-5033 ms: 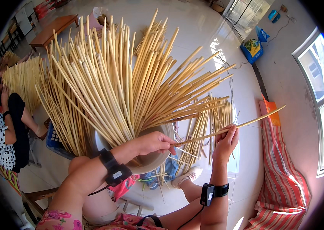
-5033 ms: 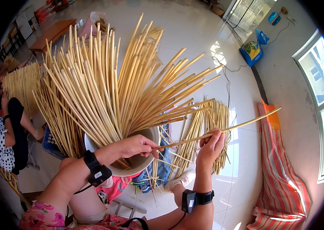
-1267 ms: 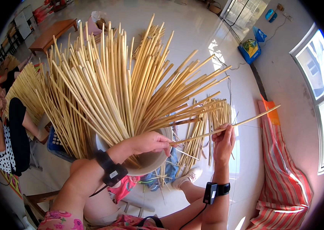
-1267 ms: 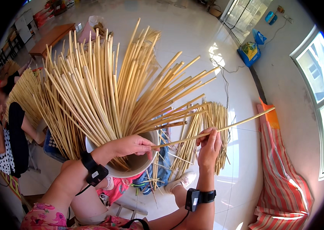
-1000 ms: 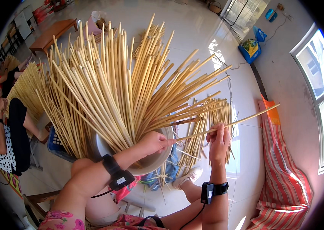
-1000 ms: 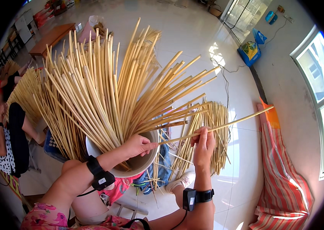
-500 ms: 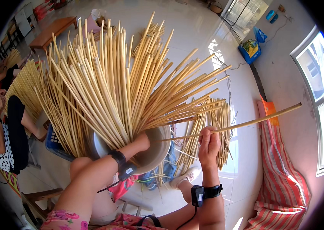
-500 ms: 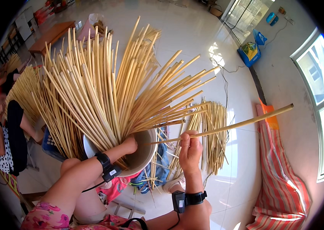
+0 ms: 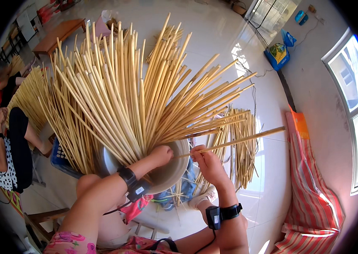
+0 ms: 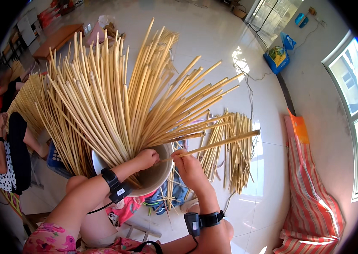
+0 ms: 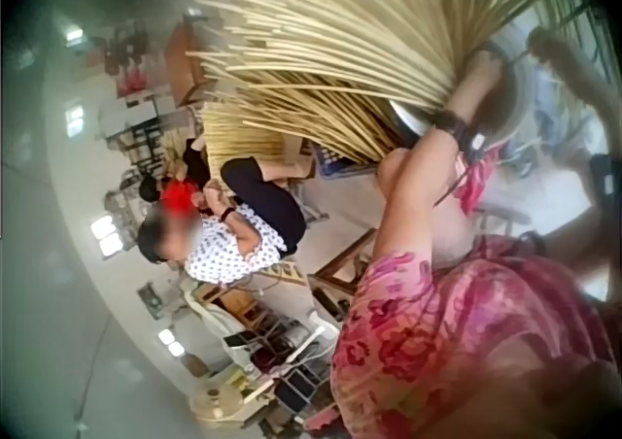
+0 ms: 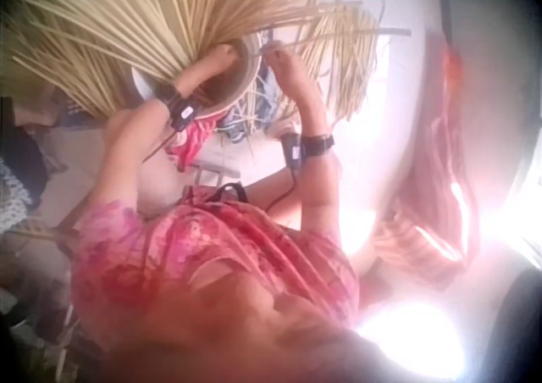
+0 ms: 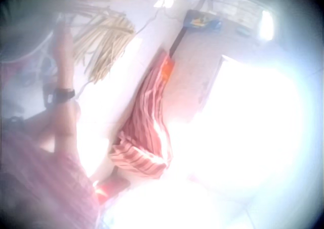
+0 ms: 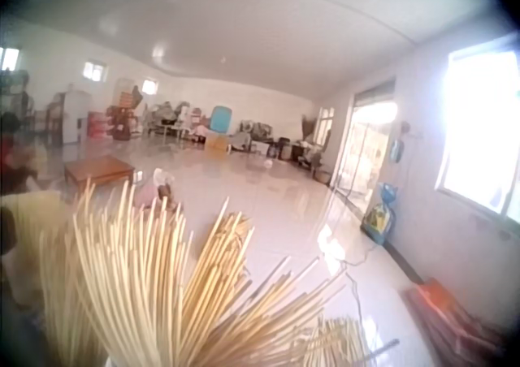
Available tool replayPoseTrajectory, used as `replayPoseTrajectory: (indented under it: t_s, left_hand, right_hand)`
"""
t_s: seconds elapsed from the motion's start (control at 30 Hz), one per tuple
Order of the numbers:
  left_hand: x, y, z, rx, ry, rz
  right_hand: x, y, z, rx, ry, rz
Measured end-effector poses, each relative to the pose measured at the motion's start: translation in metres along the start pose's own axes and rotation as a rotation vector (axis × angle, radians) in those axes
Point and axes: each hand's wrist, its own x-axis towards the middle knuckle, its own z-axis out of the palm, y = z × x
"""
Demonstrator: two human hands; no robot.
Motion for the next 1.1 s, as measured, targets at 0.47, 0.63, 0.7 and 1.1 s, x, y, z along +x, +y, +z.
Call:
replayPoseTrajectory:
  t_s: [0.47,0.63,0.7,1.1]
  left_hand:
    - [-0.042,0.063,-0.019,-0.367,-0.244,0.617]
    - [-0.038,0.053,-0.037,-0.355,-0.481,0.462]
    - [-0.044,0.059,-0.041,-0.383,-0.520,0.435]
    - [-0.051,0.057,-0.033,-0.352,-0.043,0.097]
  right_hand:
    - [-0.010,-0.018,-0.034,0.347,0.433,-0.212]
    - [-0.023,-0.017,-0.075,0.473,0.657,-0.233]
    - [-0.024,-0.011,-0.074,0.566,0.665,-0.223]
    - [-0.007,-0.001,-0.041,0.582,0.505,-0.122]
